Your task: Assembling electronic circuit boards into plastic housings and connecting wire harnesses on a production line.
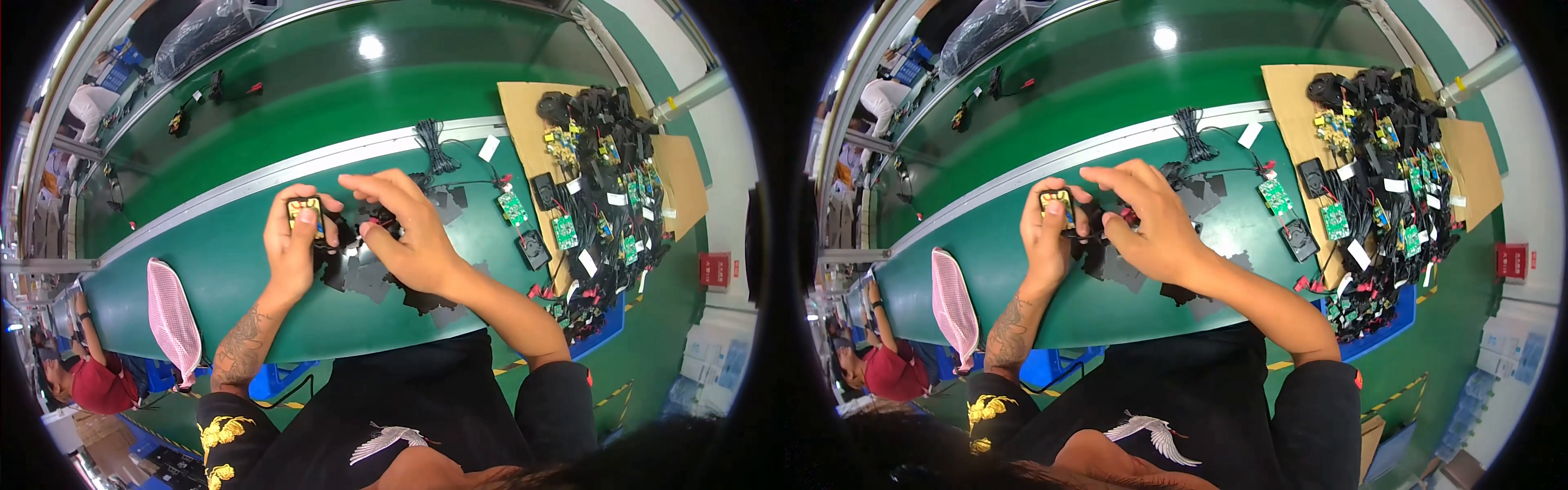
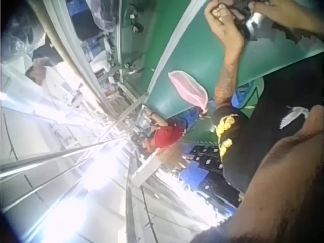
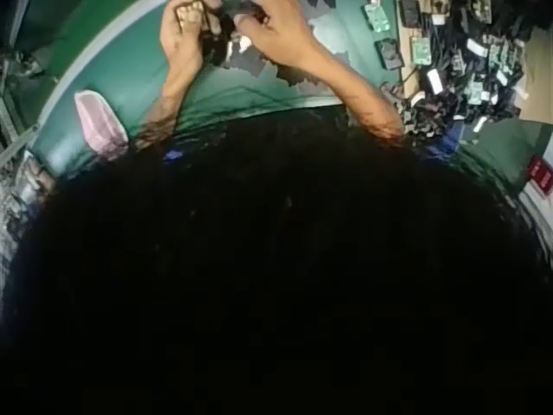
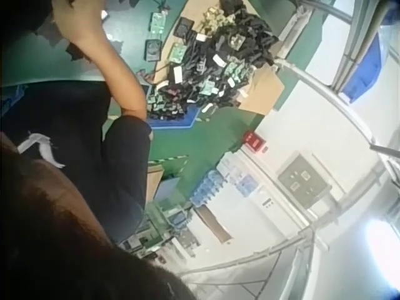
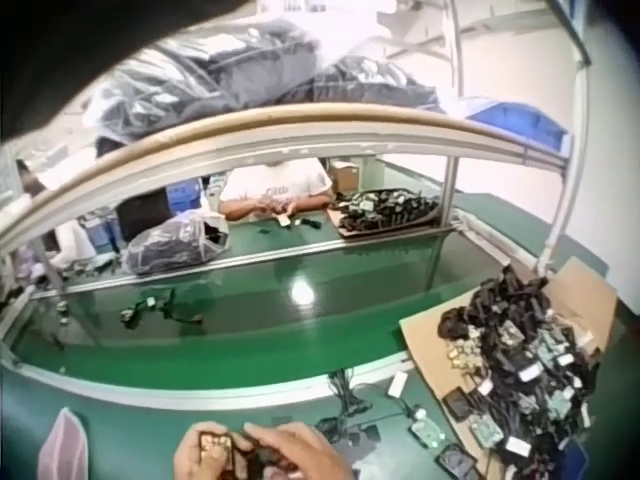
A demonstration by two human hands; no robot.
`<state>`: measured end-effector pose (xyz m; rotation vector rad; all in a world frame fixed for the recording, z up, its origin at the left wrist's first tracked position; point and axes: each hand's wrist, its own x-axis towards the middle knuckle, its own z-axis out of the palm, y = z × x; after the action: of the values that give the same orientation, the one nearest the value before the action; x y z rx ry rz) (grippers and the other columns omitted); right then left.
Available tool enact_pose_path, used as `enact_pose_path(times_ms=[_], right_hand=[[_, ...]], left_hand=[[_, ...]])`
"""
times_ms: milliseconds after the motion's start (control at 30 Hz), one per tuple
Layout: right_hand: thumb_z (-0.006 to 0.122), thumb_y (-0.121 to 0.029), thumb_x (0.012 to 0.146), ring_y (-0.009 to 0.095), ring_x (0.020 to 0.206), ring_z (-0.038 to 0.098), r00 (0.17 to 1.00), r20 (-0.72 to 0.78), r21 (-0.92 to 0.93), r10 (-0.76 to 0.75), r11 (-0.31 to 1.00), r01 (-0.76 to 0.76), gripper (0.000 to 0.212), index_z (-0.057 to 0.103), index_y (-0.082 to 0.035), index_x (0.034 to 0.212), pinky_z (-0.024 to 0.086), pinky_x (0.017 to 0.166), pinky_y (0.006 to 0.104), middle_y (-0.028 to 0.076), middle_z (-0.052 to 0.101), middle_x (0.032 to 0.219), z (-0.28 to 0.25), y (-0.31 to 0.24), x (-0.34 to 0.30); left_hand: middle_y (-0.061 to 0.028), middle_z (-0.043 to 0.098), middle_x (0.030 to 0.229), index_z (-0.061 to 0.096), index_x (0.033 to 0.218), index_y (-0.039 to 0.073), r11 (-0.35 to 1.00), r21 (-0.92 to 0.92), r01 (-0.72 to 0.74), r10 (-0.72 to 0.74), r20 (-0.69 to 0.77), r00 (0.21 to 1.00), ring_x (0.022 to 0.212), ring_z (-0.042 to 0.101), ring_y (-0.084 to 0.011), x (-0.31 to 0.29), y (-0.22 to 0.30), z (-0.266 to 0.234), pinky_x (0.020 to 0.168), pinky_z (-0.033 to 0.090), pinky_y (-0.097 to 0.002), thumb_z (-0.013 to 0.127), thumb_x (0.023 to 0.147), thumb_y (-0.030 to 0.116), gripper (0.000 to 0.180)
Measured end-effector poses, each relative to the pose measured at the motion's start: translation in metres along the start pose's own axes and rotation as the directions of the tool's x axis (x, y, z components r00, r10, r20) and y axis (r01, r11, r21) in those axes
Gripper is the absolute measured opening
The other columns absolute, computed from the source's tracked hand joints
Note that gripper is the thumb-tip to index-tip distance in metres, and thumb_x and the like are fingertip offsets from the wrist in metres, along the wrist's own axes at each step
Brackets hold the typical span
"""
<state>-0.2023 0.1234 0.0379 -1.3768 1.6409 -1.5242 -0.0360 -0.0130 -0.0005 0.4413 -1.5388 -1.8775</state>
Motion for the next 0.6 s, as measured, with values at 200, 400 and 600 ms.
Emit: enact_pose_path(times_ms=[200, 400, 600], right_hand=[[0.078, -0.033, 0.093, 0.035, 0.101, 0.071, 0.983, 0.144, -0.246, -0.113, 0.958, 0.146, 0.062, 0.059, -0.008, 0.147, 0.052, 0.095, 0.0424, 0.015, 0.074, 0.106, -0.016, 0.010, 0.010], [0.086, -0.043, 0.086, 0.031, 0.090, 0.068, 0.886, -0.078, -0.555, -0.457, 0.758, 0.343, 0.059, 0.069, -0.006, 0.129, 0.052, 0.086, 0.0422, 0.011, 0.073, 0.100, -0.042, 0.019, 0.021], [0.083, -0.017, 0.079, 0.030, 0.097, 0.066, 0.813, -0.160, -0.823, -0.560, 0.531, 0.203, 0.049, 0.070, -0.010, 0.126, 0.050, 0.085, 0.0450, 0.008, 0.069, 0.102, -0.070, 0.033, 0.034]], left_hand=[[-0.0210, 0.066, 0.131, 0.046, 0.146, 0.003, 0.991, -0.086, -0.103, 0.101, -0.030, 0.994, 0.078, 0.065, -0.0153, 0.033, 0.055, 0.041, 0.064, 0.052, -0.0283, 0.063, 0.110, 0.037, 0.053], [-0.0269, 0.059, 0.149, 0.047, 0.143, 0.002, 0.847, -0.057, -0.529, 0.515, -0.166, 0.841, 0.104, 0.071, -0.0255, 0.106, 0.103, 0.057, 0.081, 0.057, -0.0348, 0.062, 0.111, 0.034, 0.047], [-0.0225, 0.058, 0.152, 0.049, 0.140, -0.001, 0.744, 0.115, -0.659, 0.656, -0.313, 0.687, 0.110, 0.071, -0.0260, 0.110, 0.128, 0.031, 0.084, 0.058, -0.0357, 0.057, 0.113, 0.043, 0.052]])
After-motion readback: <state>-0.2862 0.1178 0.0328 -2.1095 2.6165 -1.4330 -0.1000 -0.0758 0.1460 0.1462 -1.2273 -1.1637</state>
